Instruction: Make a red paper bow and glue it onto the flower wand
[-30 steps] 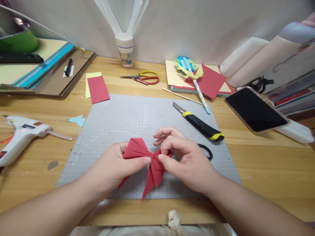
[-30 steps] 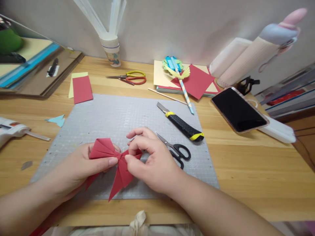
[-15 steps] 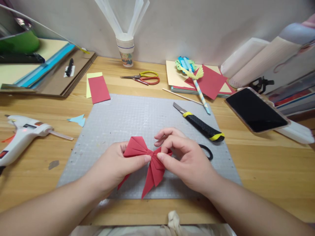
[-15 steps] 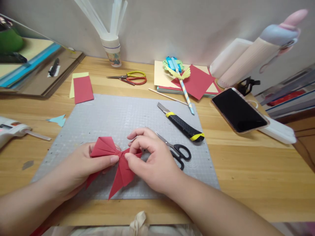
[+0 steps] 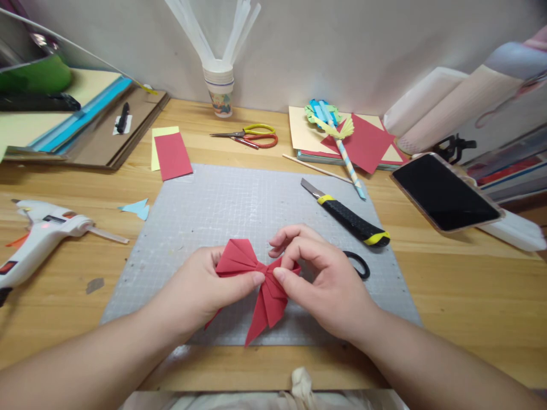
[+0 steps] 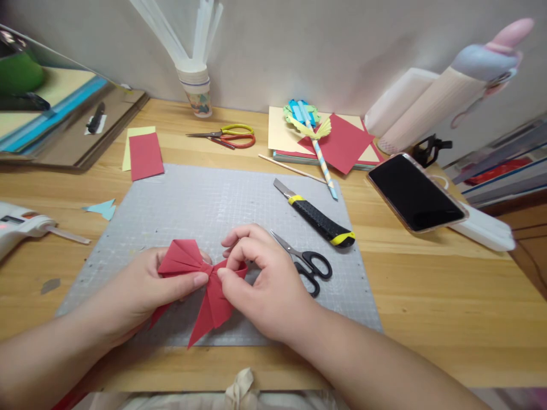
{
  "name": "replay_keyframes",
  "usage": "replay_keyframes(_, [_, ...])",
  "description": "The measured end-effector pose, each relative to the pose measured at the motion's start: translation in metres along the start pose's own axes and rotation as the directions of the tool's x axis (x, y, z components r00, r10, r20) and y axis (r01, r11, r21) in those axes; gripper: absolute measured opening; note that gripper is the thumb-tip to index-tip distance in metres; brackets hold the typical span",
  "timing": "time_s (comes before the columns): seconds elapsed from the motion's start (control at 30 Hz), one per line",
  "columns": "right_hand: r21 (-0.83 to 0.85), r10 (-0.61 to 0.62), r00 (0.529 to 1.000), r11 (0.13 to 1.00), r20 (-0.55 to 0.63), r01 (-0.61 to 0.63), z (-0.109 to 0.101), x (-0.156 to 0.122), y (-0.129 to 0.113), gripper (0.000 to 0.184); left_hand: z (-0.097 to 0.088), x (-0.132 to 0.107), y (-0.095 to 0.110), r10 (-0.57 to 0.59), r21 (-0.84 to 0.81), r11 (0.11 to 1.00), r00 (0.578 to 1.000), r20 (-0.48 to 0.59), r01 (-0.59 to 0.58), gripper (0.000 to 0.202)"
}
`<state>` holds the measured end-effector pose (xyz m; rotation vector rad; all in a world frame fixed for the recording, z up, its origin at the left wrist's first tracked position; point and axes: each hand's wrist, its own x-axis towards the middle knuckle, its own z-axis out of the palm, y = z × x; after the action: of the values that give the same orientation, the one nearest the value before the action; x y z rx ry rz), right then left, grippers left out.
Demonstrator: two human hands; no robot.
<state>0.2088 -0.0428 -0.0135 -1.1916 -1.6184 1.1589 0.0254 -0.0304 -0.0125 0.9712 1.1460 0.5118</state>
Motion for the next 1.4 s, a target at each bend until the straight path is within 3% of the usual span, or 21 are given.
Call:
replay_keyframes(0.4, [0.025,0.005,1.000,1.000,0.012,-0.005,-0.0003,-0.0012,-0.0004,0.015,-0.0003,0.0004,0.0000,0.005,0.000,1.000,1.000,0.012,-0.005,0.018])
replay_keyframes(0.93, [-0.001,-0.010,1.000,1.000,0.004,0.010,-0.0015,-0.0013,0.0013,0.012,0.0003,-0.0009,0.0001,0.035,0.027,0.999,0.998,-0.057,-0.033,0.020])
replay_keyframes(1.0, [0.059,-0.012,1.000,0.998,-0.026,0.013,-0.0018,-0.0030,0.0038,0.005,0.0002,-0.0006,0.0001,0.035,-0.038,0.999,0.997,-0.070,-0.038,0.019])
replay_keyframes(1.07, [0.177,0.033,0.997,0.984,-0.065,-0.021,-0.0019,-0.0037,0.0062,0.018,-0.0006,0.0004,0.0000,0.036,-0.103,0.994,0.996,-0.086,-0.045,0.018])
replay_keyframes(1.17, [0.352,0.160,0.987,0.924,0.002,-0.150,-0.0014,-0.0016,0.0072,0.015,-0.0025,0.0021,-0.0006,0.058,-0.135,0.988,0.987,-0.151,-0.078,0.019])
replay_keyframes(1.4, [0.503,0.236,0.953,0.810,0.189,-0.301,0.0005,0.0042,0.0059,0.015,-0.0043,-0.0026,0.0007,0.161,0.092,0.986,0.949,-0.271,-0.142,0.021])
